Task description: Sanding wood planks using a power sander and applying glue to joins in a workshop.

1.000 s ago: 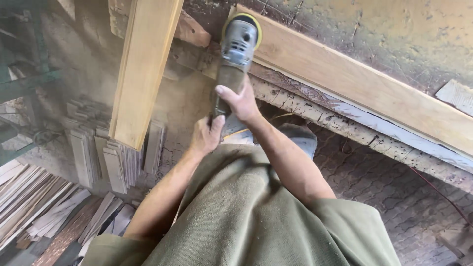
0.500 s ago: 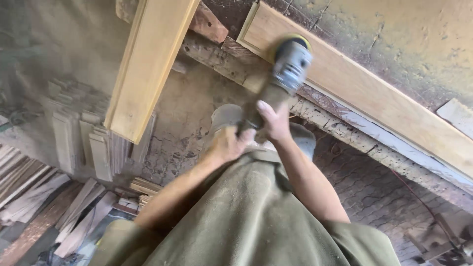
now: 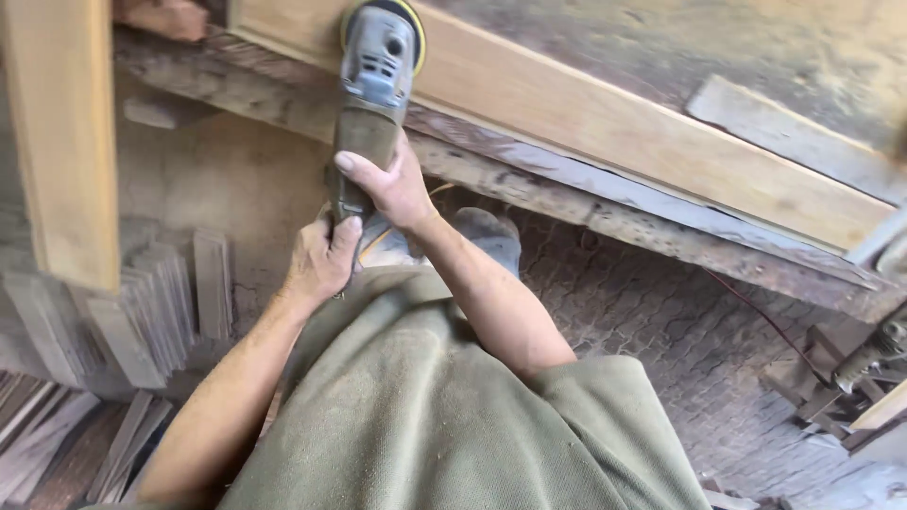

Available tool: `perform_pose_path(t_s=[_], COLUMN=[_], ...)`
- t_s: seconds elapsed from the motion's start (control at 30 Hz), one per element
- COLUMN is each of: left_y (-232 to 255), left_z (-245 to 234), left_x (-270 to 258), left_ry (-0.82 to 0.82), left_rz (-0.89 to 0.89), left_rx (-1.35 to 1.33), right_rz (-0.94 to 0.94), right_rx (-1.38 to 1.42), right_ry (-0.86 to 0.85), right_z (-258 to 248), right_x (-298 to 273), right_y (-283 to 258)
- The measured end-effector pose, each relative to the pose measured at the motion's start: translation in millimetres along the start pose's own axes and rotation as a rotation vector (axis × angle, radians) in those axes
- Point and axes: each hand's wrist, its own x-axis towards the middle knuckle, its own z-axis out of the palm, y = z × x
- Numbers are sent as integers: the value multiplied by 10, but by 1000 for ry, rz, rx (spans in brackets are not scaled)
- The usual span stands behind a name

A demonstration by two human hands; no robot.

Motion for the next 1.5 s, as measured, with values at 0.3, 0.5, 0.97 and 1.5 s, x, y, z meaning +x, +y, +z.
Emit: perform_pose_path(t_s=[0.3,0.5,0.97,1.5], left_y=[591,1754,2023,-349], left_z=[2095,3446,3740,282], left_x=[-248,-551,-464,178], left_ry=[-213,-444,-642,40], left_rz=[204,356,325,189], left_rx=[328,552,547,30], right_rz=[-120,-200,-236,-82], right_rx=[200,50,426,12], right_ry=[198,542,513,56], right_z=[-2368,-4047,-4925,-203], right_x=[-986,-1517,-1554,-95], right_y=[-160,-244,9,171])
